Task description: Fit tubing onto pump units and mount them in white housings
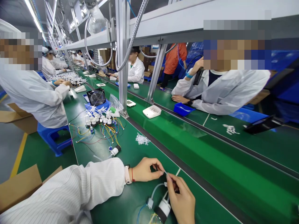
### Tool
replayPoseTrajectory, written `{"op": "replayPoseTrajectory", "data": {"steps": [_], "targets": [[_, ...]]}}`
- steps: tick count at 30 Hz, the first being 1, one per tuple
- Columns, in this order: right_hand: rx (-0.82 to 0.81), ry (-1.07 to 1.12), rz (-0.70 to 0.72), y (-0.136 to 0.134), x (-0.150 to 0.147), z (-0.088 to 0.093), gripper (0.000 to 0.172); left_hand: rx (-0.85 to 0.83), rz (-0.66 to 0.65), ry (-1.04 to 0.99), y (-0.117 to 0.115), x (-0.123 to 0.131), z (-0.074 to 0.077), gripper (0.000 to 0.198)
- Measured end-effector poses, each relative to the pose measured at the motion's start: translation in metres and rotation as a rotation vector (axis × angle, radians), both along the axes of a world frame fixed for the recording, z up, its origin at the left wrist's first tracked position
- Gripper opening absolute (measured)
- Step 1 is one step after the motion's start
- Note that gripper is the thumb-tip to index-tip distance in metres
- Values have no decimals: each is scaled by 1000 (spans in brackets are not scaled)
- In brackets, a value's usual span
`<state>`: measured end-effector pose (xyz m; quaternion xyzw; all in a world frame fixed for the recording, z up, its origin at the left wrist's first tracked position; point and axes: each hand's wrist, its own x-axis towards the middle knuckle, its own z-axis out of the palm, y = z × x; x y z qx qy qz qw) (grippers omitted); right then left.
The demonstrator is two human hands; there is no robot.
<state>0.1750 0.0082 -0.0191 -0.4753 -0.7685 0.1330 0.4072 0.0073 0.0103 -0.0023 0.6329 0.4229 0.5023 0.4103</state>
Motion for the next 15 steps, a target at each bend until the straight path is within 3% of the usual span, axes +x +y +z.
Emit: {"op": "replayPoseTrajectory", "data": {"steps": [15], "targets": [[-58,48,-21,-1,4,-1,33,-81,-89,69,-3,-1,3,15]]}}
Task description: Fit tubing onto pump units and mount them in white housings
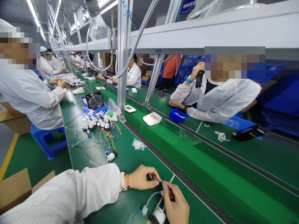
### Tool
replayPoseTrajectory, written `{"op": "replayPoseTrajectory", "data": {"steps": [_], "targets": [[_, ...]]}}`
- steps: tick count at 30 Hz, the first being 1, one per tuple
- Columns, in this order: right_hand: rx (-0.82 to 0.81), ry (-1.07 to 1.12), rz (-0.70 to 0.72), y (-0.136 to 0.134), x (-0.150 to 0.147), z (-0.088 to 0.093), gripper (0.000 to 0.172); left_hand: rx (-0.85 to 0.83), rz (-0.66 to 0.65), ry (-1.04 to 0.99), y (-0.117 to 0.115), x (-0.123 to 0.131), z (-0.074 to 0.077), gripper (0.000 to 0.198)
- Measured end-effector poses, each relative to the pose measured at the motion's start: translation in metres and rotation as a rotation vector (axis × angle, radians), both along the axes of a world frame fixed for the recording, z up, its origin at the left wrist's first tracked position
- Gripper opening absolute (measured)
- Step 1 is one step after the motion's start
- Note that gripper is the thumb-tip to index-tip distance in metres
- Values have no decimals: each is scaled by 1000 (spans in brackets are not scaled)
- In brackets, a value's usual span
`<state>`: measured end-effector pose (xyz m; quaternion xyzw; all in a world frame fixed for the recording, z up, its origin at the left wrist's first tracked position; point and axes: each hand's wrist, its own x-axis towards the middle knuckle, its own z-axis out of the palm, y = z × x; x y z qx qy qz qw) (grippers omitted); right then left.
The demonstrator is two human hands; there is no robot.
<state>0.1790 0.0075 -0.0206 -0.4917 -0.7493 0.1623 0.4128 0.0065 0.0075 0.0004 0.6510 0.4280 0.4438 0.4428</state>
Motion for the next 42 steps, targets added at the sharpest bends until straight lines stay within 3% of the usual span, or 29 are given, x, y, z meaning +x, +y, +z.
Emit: {"op": "replayPoseTrajectory", "data": {"steps": [18,31,34,38,42], "targets": [[45,53,15,3,4,6,26,157,3,77,0,10,-7,18],[4,112,-19,-9,8,1,29,40,117,78,8,11,-7,23],[-21,122,-32,-13,9,1,30,54,78,145,8,9,-7,21],[-13,143,-17,-14,7,5,30,197,-34,207,4,7,-5,17],[-3,134,-17,-13,5,6,29,212,-35,199,3,6,-4,15]]}}
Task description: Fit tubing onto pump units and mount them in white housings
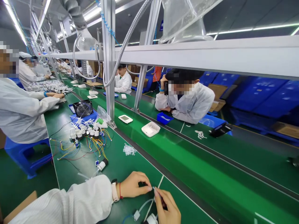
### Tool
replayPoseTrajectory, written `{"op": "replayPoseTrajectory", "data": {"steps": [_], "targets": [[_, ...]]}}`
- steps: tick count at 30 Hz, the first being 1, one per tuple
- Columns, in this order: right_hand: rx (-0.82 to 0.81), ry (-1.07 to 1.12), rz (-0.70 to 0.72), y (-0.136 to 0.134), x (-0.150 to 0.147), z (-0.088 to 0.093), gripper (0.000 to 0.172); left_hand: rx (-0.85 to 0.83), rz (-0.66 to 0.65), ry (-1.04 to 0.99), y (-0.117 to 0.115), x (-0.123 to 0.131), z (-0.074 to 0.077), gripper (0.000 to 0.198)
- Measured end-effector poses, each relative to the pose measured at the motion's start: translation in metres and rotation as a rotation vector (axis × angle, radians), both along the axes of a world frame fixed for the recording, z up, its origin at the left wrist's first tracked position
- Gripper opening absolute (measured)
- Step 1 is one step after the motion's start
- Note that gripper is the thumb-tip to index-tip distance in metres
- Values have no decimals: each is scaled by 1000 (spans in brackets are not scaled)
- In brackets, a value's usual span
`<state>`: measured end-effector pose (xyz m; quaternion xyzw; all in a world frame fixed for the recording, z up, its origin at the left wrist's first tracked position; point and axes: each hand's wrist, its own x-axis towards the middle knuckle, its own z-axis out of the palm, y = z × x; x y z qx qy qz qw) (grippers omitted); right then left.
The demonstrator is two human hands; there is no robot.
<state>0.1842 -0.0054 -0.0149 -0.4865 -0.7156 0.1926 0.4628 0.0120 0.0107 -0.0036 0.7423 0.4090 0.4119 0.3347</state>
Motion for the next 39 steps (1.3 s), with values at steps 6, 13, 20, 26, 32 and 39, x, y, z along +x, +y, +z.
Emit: {"op": "replayPoseTrajectory", "data": {"steps": [6,13,20,26,32,39], "targets": [[9,-29,11,-1,1,-4,26,-54,31,-24,2,-1,-3,15],[1,-15,25,-1,0,-6,26,-71,-4,-57,0,-2,0,15],[-51,18,5,-2,-2,-5,28,-81,2,-74,-2,-1,5,17],[-55,30,-15,-2,-2,-5,30,-93,-14,-67,-4,-1,1,22],[-60,25,-11,-2,0,-5,30,-68,-12,-77,-4,-2,1,23],[-95,52,-6,-4,-3,-5,26,-86,-34,-27,-4,-4,6,23]]}}
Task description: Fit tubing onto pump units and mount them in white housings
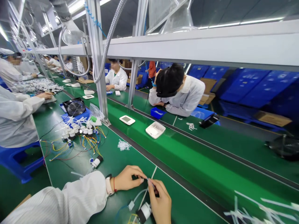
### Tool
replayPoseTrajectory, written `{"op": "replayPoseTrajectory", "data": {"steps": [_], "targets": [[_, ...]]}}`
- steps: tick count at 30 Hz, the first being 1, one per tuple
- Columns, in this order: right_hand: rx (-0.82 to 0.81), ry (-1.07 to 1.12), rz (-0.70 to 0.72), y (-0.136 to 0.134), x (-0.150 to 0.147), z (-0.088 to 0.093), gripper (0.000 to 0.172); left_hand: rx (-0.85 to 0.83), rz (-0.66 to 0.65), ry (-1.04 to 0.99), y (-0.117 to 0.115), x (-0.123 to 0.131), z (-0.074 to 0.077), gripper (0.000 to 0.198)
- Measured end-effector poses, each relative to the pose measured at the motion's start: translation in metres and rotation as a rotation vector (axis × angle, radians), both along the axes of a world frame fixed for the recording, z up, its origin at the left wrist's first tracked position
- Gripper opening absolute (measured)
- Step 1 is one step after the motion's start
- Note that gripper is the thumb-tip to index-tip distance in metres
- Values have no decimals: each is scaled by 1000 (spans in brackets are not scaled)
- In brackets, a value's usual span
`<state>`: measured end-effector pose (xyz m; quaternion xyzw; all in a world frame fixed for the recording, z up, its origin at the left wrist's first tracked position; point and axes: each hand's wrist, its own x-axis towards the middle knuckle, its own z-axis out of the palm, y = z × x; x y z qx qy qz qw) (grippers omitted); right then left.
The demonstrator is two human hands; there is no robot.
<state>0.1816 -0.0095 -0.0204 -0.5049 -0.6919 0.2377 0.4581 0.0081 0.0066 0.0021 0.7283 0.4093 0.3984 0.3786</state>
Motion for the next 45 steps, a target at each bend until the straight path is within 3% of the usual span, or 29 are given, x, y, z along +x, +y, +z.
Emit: {"op": "replayPoseTrajectory", "data": {"steps": [6,12,16,24,28,35,41,45], "targets": [[6,25,-10,-4,-4,5,22,-35,-40,46,-1,-1,2,19],[27,39,-115,4,3,7,21,67,-342,273,-4,-4,2,28],[15,43,-139,19,3,7,21,106,-395,352,-5,-4,1,21],[77,12,-40,59,-10,10,27,126,-236,295,-6,-3,0,15],[44,-128,-228,102,0,3,39,133,-96,378,-3,-1,-3,27],[-76,-383,-301,169,1,-3,50,139,-165,399,-3,2,-6,32],[-205,-529,-381,181,-1,0,50,63,-65,199,-4,4,-5,22],[-214,-566,-420,175,8,5,31,0,22,49,-1,3,-4,9]]}}
